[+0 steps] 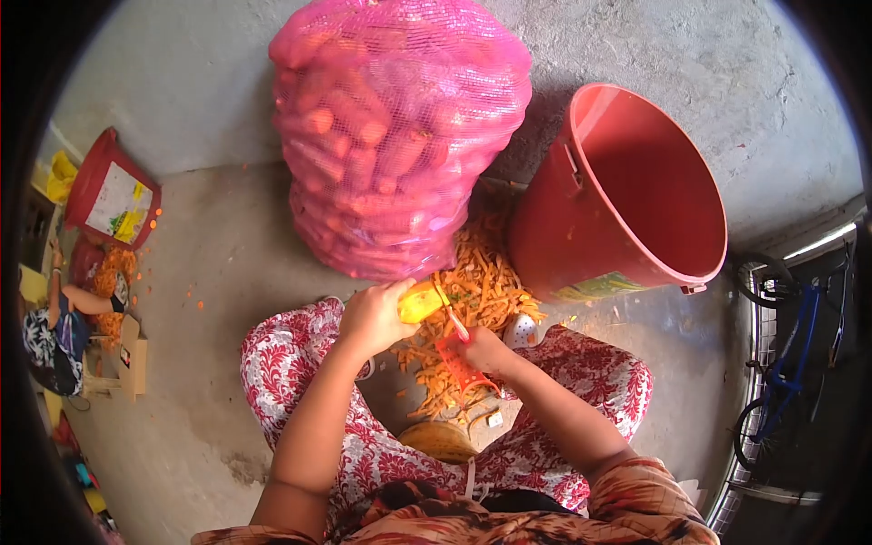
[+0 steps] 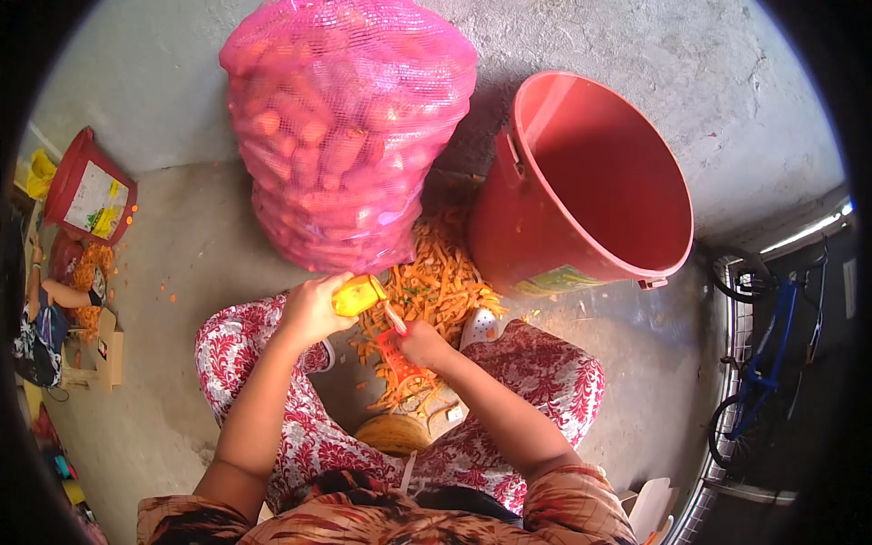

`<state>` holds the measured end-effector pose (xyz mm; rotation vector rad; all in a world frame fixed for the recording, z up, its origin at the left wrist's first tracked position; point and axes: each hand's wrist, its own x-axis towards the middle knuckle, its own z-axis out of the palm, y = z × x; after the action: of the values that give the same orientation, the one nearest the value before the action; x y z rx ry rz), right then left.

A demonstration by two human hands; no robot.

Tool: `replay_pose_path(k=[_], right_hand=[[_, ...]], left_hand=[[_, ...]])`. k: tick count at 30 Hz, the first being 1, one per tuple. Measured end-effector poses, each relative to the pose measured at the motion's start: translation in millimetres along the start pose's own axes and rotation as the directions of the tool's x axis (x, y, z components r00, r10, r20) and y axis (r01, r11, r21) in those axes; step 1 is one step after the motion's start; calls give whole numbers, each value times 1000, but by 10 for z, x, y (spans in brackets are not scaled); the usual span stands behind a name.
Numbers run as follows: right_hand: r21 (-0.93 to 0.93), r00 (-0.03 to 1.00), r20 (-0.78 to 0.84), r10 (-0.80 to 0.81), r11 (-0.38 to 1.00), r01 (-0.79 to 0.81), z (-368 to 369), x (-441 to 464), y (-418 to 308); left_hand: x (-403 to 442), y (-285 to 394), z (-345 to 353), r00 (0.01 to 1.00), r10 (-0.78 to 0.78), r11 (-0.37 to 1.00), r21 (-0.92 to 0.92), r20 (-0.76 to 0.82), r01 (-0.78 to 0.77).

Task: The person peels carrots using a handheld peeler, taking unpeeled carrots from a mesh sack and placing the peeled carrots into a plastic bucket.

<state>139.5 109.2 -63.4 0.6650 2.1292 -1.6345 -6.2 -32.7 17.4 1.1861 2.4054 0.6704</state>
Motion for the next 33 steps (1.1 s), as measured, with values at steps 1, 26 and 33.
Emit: replay_pose_path(k=[1,26,33], right_hand=[[-22,1000,-1,10,1000,-10,-6,7,7],[102,995,-48,88,991,-83,23,152,165],[-37,997,-71,19,999,-21,-77,180,156]], left_hand=[[-2,-7,16,999,25,999,27,-37,-24],[6,-20,214,942,255,944,267,-218,-194],[46,-142,236,994,-7,981,-194,-113,-15]])
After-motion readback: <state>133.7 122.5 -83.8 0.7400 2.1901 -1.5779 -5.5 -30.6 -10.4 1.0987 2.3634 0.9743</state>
